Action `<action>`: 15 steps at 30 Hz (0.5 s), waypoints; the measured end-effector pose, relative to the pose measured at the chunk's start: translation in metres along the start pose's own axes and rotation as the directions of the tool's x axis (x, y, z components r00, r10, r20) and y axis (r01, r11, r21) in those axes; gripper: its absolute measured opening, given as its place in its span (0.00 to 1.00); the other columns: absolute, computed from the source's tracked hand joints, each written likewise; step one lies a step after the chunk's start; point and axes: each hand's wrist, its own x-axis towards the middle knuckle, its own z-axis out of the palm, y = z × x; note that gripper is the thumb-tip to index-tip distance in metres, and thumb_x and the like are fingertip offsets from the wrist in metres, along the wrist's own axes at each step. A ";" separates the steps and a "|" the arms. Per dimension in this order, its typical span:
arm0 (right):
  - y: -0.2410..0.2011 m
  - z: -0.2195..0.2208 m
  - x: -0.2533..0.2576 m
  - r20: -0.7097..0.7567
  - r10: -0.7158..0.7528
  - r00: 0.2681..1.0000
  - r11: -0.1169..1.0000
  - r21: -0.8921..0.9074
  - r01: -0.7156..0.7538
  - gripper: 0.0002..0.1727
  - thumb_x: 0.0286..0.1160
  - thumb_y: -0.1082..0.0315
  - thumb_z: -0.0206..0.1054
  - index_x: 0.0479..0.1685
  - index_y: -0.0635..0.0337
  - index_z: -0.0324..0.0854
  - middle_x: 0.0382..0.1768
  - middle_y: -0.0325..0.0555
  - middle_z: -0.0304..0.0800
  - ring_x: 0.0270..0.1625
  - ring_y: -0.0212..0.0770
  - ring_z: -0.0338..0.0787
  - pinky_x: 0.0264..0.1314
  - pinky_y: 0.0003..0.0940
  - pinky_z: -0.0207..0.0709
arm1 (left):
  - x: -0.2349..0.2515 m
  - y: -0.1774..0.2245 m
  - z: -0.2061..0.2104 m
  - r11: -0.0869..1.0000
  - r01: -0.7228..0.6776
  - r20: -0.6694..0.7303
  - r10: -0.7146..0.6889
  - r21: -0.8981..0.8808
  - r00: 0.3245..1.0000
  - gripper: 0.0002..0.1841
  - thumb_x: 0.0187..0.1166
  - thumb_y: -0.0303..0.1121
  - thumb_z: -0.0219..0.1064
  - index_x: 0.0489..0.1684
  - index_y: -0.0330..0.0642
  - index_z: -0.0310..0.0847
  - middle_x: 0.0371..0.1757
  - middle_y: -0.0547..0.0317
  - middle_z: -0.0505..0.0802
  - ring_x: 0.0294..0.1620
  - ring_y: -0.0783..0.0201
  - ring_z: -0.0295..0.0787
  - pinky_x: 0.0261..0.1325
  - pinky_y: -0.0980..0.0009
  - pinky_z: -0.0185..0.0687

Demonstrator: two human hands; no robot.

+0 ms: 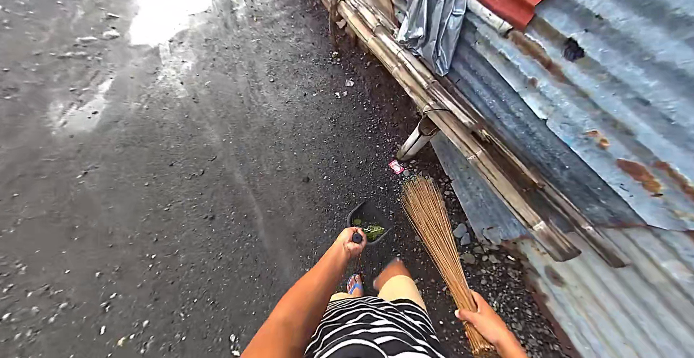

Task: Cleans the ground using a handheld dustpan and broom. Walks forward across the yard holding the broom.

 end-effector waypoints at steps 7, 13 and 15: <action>-0.132 -0.048 0.132 -0.009 0.044 0.999 0.977 -0.209 -0.044 0.55 0.64 0.69 0.82 0.94 0.59 0.50 0.76 0.70 0.76 0.76 0.64 0.80 0.79 0.62 0.71 | 0.109 0.075 0.131 1.000 -0.010 -0.069 0.009 -0.013 0.998 0.10 0.83 0.27 0.49 0.27 0.46 0.65 0.15 0.63 0.72 0.09 0.72 0.67 0.12 0.84 0.64; -0.252 -0.062 0.230 -0.025 0.193 0.981 0.889 -0.419 -0.186 0.57 0.70 0.64 0.78 0.97 0.55 0.39 0.71 0.69 0.82 0.73 0.65 0.84 0.76 0.63 0.74 | 0.211 0.121 0.216 0.999 -0.001 -0.199 -0.010 -0.050 0.980 0.05 0.83 0.26 0.52 0.36 0.45 0.66 0.20 0.61 0.73 0.12 0.72 0.68 0.13 0.83 0.68; -0.284 -0.057 0.261 -0.032 0.244 0.969 0.824 -0.520 -0.225 0.58 0.71 0.62 0.76 0.98 0.54 0.35 0.69 0.68 0.84 0.71 0.64 0.85 0.75 0.61 0.76 | 0.244 0.137 0.243 1.000 0.009 -0.240 -0.010 -0.004 0.971 0.04 0.84 0.26 0.52 0.38 0.45 0.66 0.22 0.60 0.74 0.13 0.71 0.69 0.14 0.83 0.69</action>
